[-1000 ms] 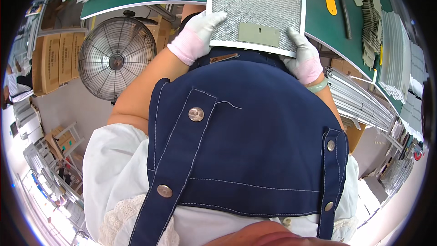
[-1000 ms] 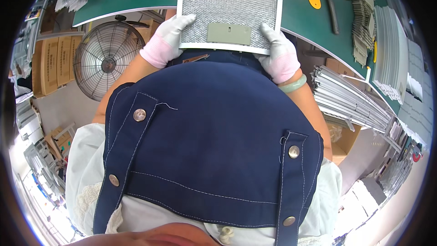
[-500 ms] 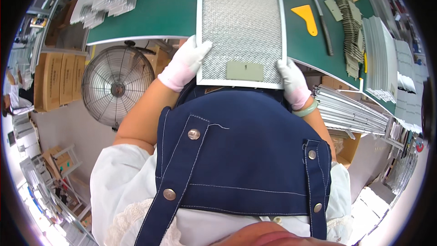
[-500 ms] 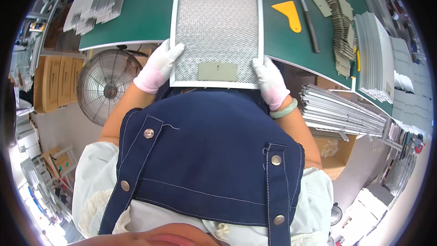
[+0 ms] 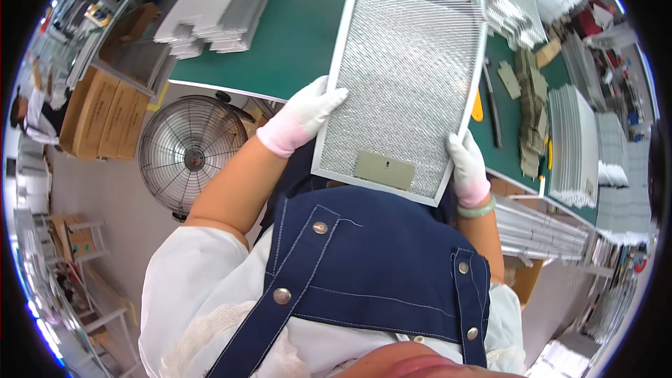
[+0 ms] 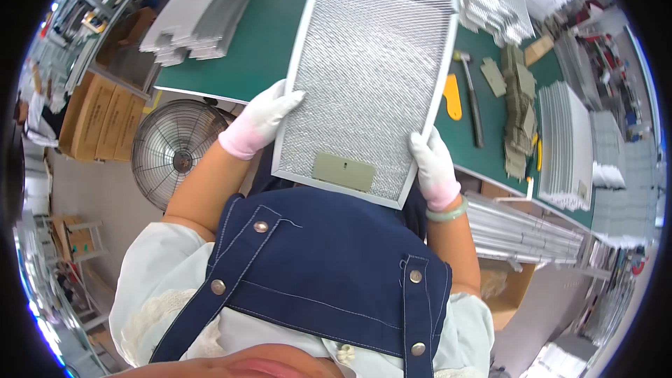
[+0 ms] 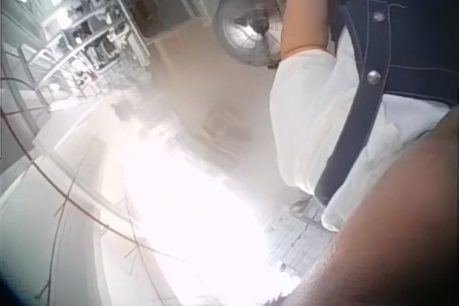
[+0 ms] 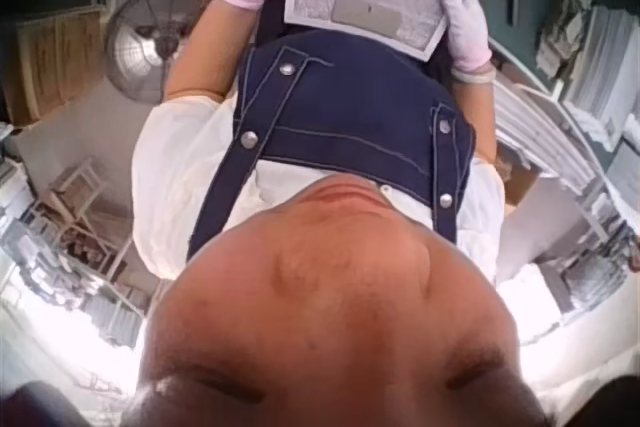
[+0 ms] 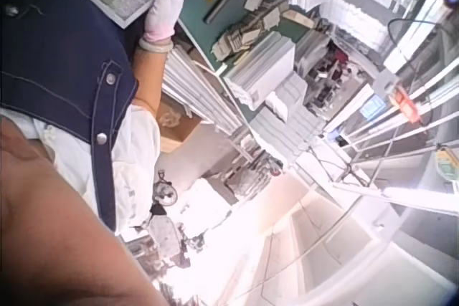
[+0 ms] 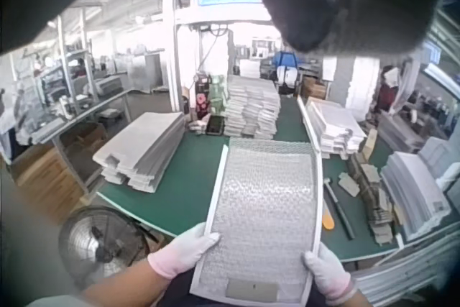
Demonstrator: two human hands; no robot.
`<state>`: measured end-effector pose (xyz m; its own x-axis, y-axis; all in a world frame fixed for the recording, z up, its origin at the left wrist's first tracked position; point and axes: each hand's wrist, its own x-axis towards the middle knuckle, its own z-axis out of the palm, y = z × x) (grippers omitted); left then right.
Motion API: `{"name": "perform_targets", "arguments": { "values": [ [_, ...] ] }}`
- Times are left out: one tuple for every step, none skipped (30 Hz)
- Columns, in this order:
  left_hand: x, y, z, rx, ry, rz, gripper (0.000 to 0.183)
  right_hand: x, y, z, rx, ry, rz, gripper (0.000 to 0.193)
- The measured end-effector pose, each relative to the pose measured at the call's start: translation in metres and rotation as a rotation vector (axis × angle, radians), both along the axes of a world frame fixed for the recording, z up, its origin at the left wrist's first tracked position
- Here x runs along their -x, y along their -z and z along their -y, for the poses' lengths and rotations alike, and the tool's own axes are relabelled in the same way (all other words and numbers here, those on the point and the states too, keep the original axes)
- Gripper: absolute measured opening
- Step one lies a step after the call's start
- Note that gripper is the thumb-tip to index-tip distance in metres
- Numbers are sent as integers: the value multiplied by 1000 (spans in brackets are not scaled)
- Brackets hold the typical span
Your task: The person assembles air filter units by placing a mesh screen onto a workbench, positioning a plastic frame over it, and securing the components using a handheld stapling tool. The process is repeated for multiple units, with the person handling the mesh, frames, and stapler throughout the clip.
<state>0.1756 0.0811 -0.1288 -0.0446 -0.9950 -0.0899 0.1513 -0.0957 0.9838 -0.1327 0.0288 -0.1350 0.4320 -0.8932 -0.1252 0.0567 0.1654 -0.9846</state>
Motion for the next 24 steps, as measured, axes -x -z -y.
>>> {"name": "perform_targets", "arguments": {
  "values": [
    [-1,-6,5,-14,-37,201,48,-3,-9,-5,51,28,16,45],
    [0,-8,6,18,-55,138,44,0,-10,-7,82,11,-5,44],
    [2,-8,11,59,-61,75,41,7,-8,-2,120,5,-25,44],
    [0,-7,13,97,-74,15,38,8,-10,-2,154,-8,-42,43],
    [-6,-7,15,132,-31,9,40,9,-16,-2,125,-17,-5,43],
    [-7,-7,16,143,-45,40,41,11,-18,-3,145,-38,-6,43],
    [-7,-8,19,153,-57,72,41,13,-18,-4,164,-57,-8,43],
    [-7,-9,20,163,-69,102,41,14,-19,-4,183,-76,-10,42],
    [-2,-20,18,142,-51,10,43,12,-20,-6,248,-50,-15,45],
    [-2,-29,16,146,14,-76,46,14,-21,-7,229,-50,0,46],
    [-3,-36,14,149,80,-162,49,19,-22,-7,210,-51,14,48],
    [-4,-39,11,147,144,-248,52,25,-22,-9,186,-54,29,50],
    [-5,-39,15,164,111,-168,53,27,-19,-9,163,-65,11,53],
    [-7,-40,22,180,77,-89,54,30,-17,-8,144,-74,-7,56],
    [-10,-42,26,195,41,-8,55,24,-19,-10,162,-81,12,56],
    [-13,-44,27,222,80,-39,55,20,-21,-11,179,-89,31,57],
    [-15,-47,28,250,118,-71,55,24,-16,-12,215,-102,69,54],
    [-17,-54,27,282,157,-100,54,24,-17,-15,211,-95,60,53],
    [-10,-64,23,252,102,-108,52,23,-20,-17,208,-88,50,52],
    [-10,-68,26,245,56,-58,52,23,-22,-17,195,-89,20,52],
    [-10,-72,29,234,13,-10,52,23,-23,-19,182,-89,-9,51],
    [-10,-77,29,223,-30,38,51,23,-24,-20,218,-98,3,51],
    [-9,-81,24,234,19,-99,51,23,-25,-21,255,-107,16,51],
    [-8,-82,23,255,7,-113,51,22,-27,-20,299,-115,30,52]
  ]
}}
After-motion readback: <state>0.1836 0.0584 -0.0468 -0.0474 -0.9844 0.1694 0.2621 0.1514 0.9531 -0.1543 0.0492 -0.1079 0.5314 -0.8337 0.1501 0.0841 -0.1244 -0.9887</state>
